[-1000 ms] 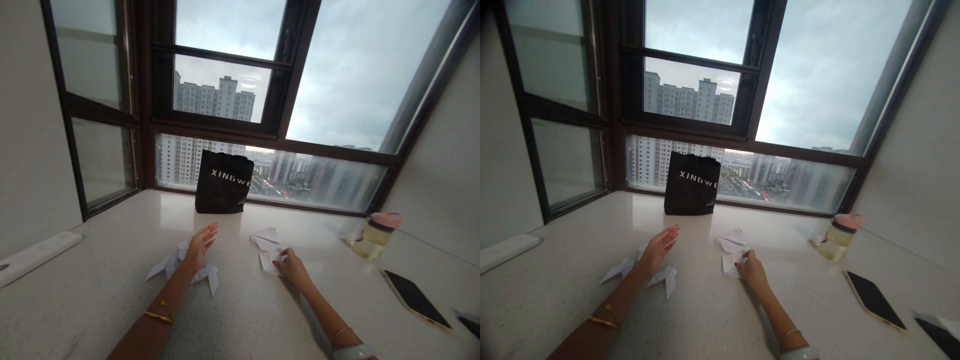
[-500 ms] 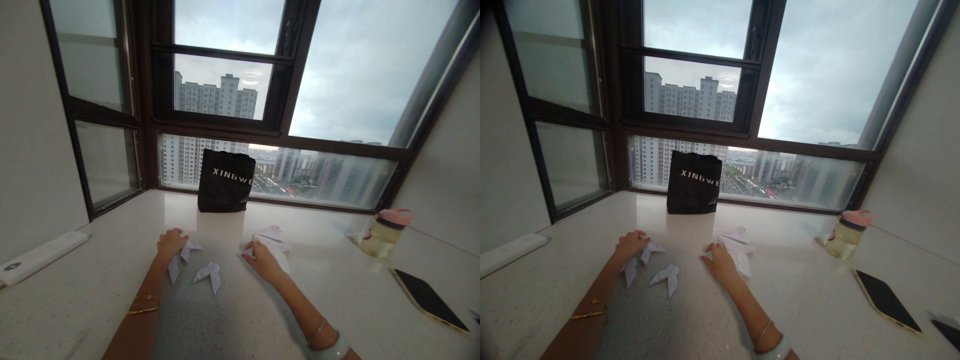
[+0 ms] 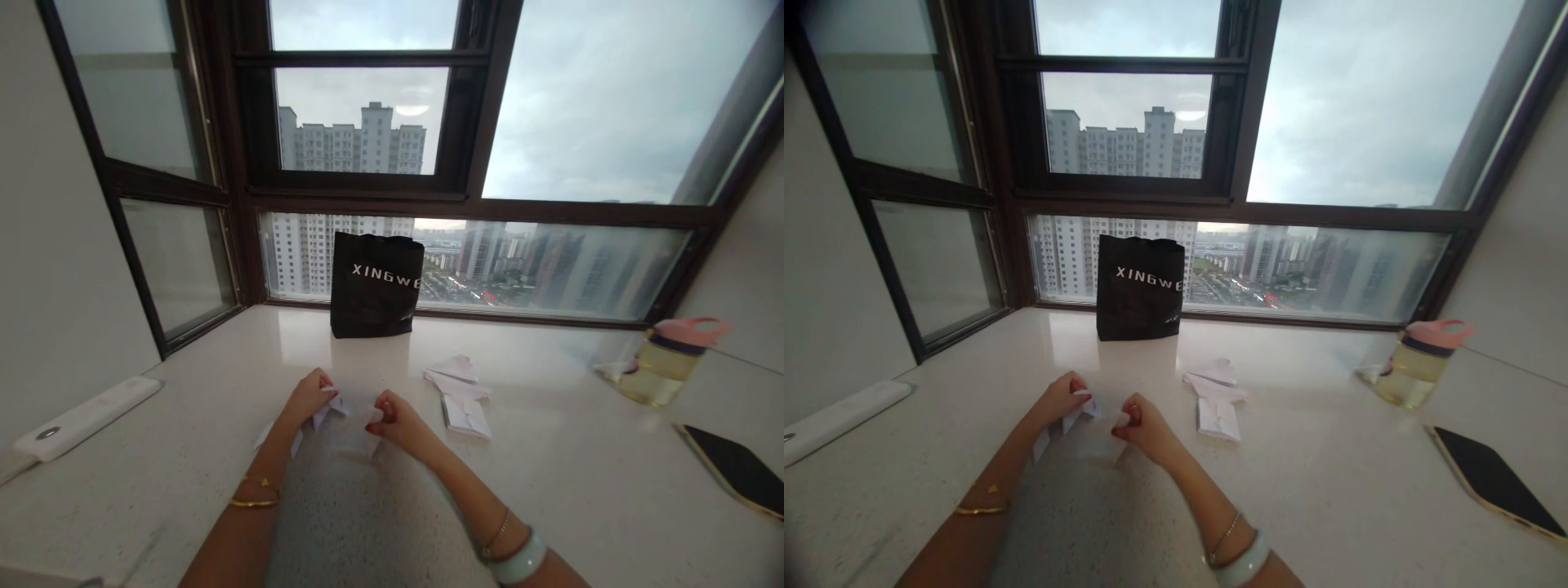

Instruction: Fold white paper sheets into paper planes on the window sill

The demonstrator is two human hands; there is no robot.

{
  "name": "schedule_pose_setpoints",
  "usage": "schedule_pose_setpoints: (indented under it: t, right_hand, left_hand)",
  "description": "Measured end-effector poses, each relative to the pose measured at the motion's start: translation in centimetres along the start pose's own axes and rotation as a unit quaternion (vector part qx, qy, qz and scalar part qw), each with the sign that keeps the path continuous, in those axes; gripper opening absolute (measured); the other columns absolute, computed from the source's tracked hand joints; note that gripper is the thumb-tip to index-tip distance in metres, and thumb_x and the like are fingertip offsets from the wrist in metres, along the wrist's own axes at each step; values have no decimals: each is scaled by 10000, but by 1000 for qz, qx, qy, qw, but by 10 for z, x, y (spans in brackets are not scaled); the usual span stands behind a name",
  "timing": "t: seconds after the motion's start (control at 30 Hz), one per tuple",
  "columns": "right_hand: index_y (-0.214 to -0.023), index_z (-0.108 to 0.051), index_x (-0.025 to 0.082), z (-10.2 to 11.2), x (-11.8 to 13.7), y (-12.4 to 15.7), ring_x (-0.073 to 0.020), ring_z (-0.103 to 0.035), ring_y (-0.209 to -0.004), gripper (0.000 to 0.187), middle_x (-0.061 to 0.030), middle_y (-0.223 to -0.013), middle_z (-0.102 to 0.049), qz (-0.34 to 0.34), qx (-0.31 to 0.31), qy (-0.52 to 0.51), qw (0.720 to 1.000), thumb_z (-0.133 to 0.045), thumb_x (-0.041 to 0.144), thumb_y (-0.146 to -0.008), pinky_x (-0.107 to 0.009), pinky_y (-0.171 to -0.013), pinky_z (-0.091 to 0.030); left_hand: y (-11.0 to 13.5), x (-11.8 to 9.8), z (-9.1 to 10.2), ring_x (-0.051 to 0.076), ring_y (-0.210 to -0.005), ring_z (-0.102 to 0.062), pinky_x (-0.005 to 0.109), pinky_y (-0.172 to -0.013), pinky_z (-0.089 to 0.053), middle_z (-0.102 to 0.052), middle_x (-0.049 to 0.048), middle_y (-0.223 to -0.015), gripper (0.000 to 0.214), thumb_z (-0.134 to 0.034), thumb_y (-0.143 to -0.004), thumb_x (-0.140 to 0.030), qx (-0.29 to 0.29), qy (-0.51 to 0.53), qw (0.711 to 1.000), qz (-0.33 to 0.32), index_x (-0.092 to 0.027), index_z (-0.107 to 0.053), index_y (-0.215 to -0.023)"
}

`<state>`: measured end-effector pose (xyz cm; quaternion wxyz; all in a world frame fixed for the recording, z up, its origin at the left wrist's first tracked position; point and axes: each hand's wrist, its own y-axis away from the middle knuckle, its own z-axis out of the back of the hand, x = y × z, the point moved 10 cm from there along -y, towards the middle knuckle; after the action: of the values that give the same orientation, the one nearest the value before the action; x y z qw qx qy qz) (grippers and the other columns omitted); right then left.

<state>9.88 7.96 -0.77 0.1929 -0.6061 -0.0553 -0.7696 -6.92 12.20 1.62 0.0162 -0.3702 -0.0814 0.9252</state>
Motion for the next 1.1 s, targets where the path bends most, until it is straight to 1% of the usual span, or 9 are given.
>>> schedule_pose_setpoints:
  t: [0.07, 0.17, 0.27, 0.37, 0.43, 0.6, 0.7, 0.87, 1.1]
  right_hand:
    - [-742, -461, 206, 4, 7, -2, -78, -435, -506, 324, 89, -564, -436, 28, -7, -87, 996, -690, 344, -558, -212, -494, -332]
    - [-786, -507, 195, 8, 13, -4, -74, -436, -497, 357, 82, -573, -429, 50, -19, -127, 990, -685, 400, -555, -215, -485, -331]
    - [-785, -531, 194, 15, 16, -3, -74, -422, -468, 322, 85, -546, -420, 61, -48, -91, 993, -670, 384, -566, -214, -459, -309]
    - [-823, -524, 209, 33, 19, 2, -72, -393, -443, 308, 99, -516, -412, 72, -124, -37, 989, -664, 320, -572, -206, -441, -284]
    - [-886, -499, 220, 44, 20, 5, -78, -400, -447, 362, 103, -513, -433, 73, -161, -30, 984, -663, 295, -572, -205, -448, -292]
    - [-970, -440, 211, 63, 29, 11, -85, -418, -442, 451, 77, -551, -530, 84, -217, -103, 967, -654, 334, -593, -206, -444, -295]
    - [-981, -427, 204, 71, 30, 15, -90, -435, -442, 477, 61, -570, -552, 90, -249, -151, 952, -651, 376, -596, -207, -436, -296]
    - [-924, -461, 200, 69, 25, 17, -99, -432, -438, 426, 69, -533, -523, 78, -266, -87, 957, -661, 366, -587, -218, -437, -308]
    - [-928, -449, 203, 72, 18, 19, -103, -436, -424, 402, 92, -484, -467, 73, -289, -74, 952, -638, 365, -611, -221, -440, -336]
  left_hand:
    - [2, -19, -7, 143, -638, -551, 235, -572, -397, -585, 7, -692, 191, -608, -619, -301, 19, 103, 994, -44, -167, -568, -749]
    - [11, -47, -21, 115, -581, -533, 214, -527, -383, -593, -3, -691, 328, -635, -607, -385, 76, 243, 964, -81, -162, -571, -839]
    - [22, -65, -37, 111, -568, -536, 213, -528, -377, -612, 2, -677, 445, -635, -620, -434, 144, 352, 922, -75, -154, -565, -958]
    - [34, -77, -53, 128, -647, -563, 234, -611, -407, -643, 35, -758, 481, -636, -641, -430, 226, 433, 871, -63, -141, -576, -1021]
    - [39, -78, -60, 142, -707, -574, 246, -667, -417, -655, 62, -816, 456, -644, -647, -414, 254, 464, 848, -47, -130, -602, -1002]
    - [37, -64, -69, 140, -740, -584, 266, -711, -447, -654, 63, -843, 359, -640, -674, -351, 228, 500, 836, 19, -151, -623, -972]
    - [39, -65, -73, 131, -745, -581, 293, -746, -464, -644, 54, -862, 286, -620, -705, -295, 222, 542, 810, 40, -162, -619, -958]
    - [46, -81, -76, 118, -725, -569, 298, -784, -455, -636, 49, -828, 230, -601, -733, -305, 250, 603, 757, 29, -145, -622, -896]
    - [51, -95, -82, 130, -850, -559, 286, -871, -391, -624, 60, -952, 336, -637, -703, -333, 277, 597, 753, -13, -162, -609, -991]
